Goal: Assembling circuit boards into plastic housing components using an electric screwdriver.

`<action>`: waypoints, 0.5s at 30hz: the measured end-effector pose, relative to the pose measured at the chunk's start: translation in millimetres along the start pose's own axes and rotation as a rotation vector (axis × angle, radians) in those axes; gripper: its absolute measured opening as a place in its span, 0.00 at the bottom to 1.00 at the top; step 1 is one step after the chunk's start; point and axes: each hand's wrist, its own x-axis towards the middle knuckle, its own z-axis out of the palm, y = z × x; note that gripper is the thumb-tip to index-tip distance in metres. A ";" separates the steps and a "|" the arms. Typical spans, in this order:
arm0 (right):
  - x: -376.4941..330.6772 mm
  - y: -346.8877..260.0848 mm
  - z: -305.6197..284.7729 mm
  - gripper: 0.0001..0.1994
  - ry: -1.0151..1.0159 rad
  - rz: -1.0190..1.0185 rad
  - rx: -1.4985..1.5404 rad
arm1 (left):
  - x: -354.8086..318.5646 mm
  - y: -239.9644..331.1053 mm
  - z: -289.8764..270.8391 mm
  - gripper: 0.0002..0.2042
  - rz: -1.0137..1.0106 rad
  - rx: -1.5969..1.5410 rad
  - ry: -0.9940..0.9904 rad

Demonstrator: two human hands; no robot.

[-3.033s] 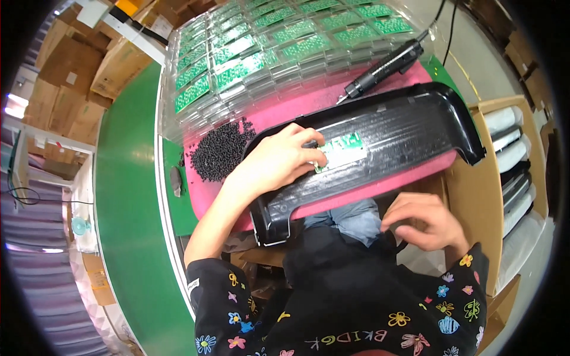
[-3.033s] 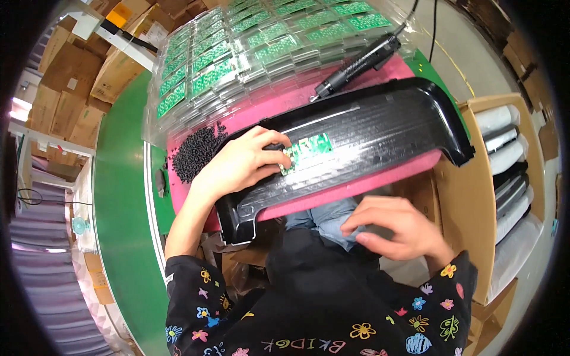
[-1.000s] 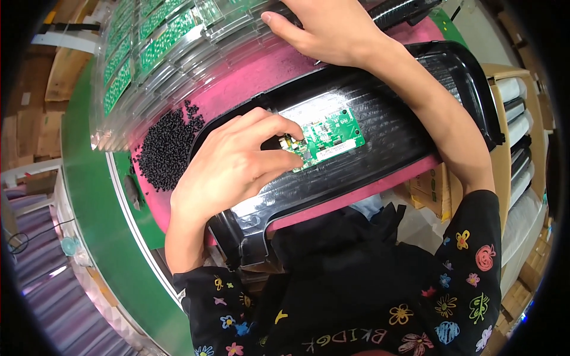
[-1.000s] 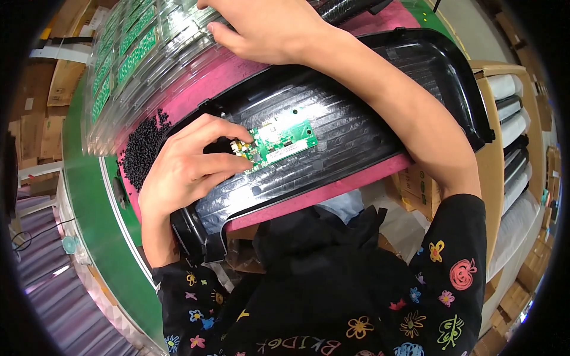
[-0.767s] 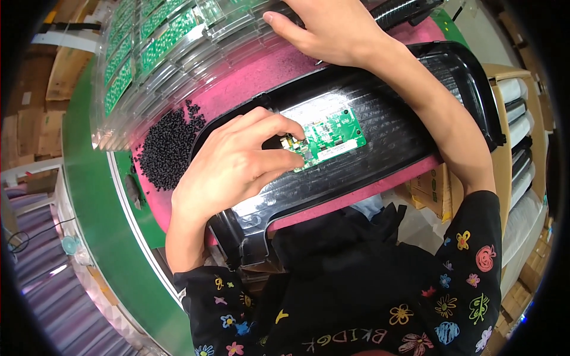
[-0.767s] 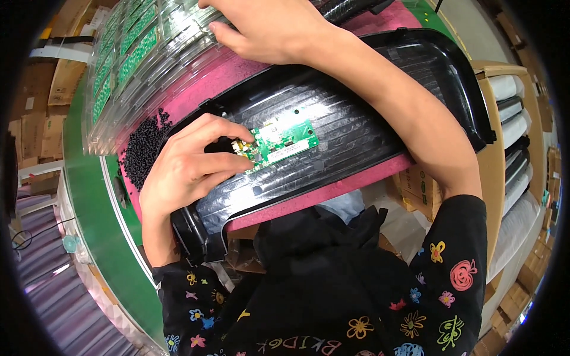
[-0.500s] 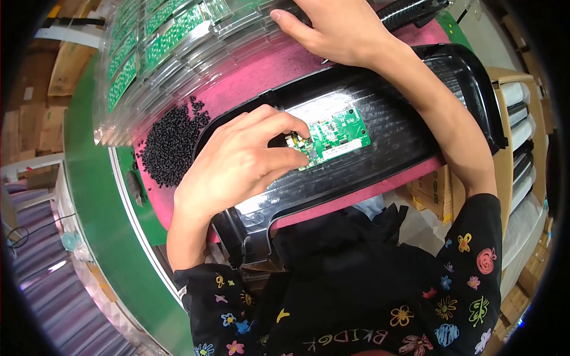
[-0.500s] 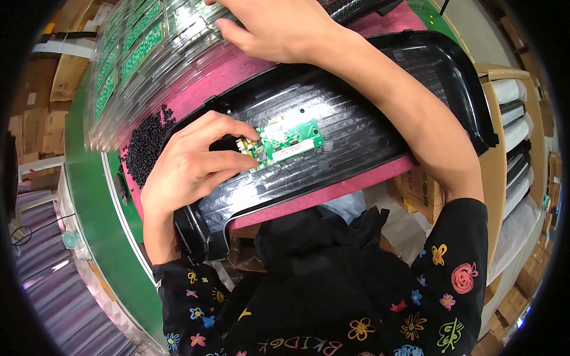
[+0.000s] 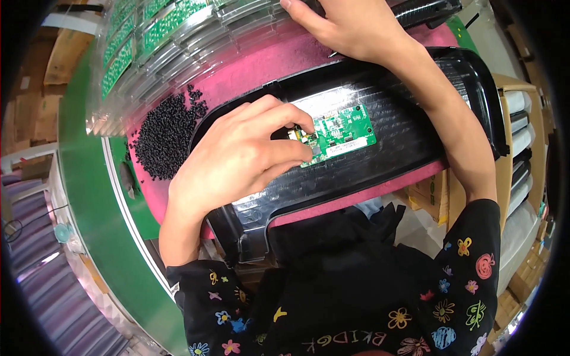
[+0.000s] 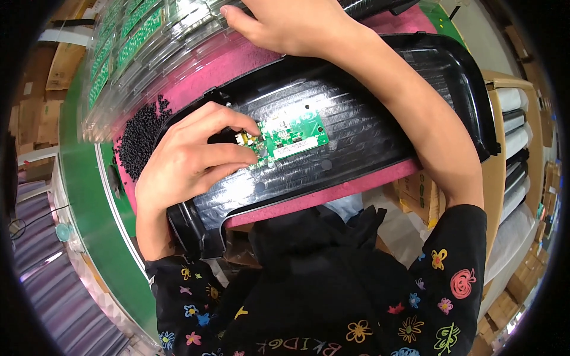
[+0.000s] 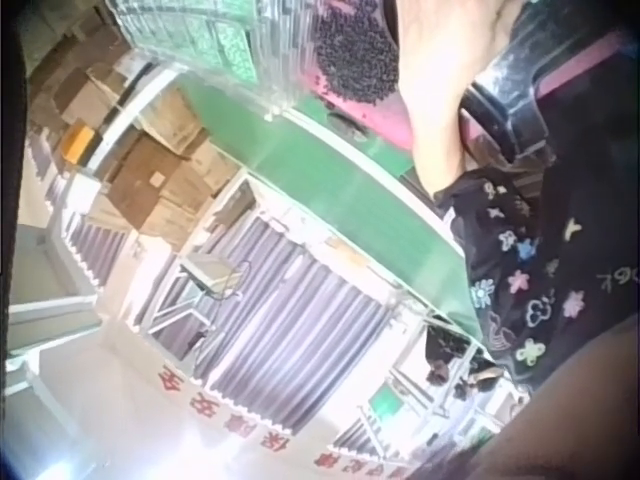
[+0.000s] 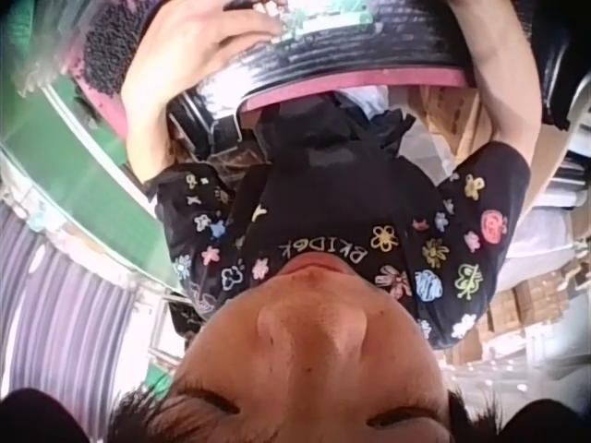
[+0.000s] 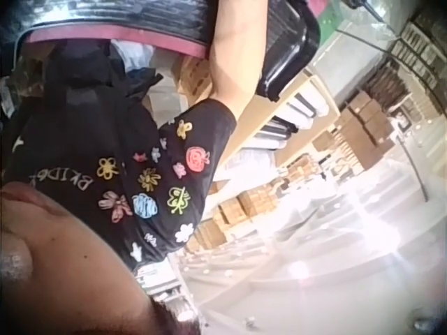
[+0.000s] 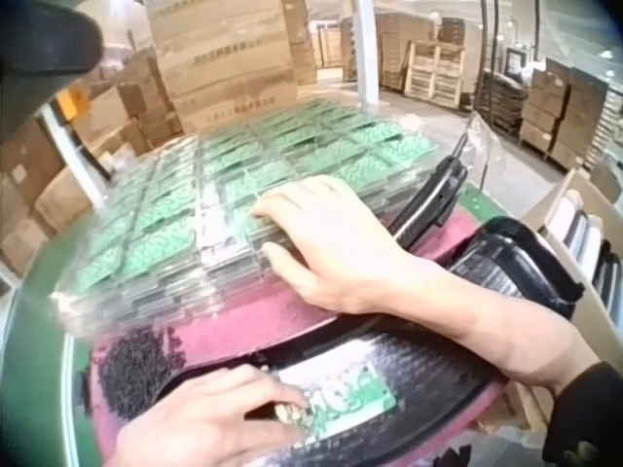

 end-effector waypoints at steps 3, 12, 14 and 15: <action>1.0 -0.8 0.3 0.17 -0.004 -0.008 0.000 | -1.6 1.1 -0.6 0.10 -0.003 0.008 0.000; -0.4 0.2 1.2 0.16 0.024 -0.039 -0.033 | -1.5 0.7 0.4 0.10 -0.009 0.013 0.009; 0.0 -0.5 0.9 0.16 0.016 -0.036 -0.033 | -2.3 1.0 -0.1 0.10 -0.005 0.025 0.010; -0.2 -0.5 1.0 0.16 0.019 -0.040 -0.033 | -2.2 1.1 -0.2 0.10 -0.006 0.037 0.002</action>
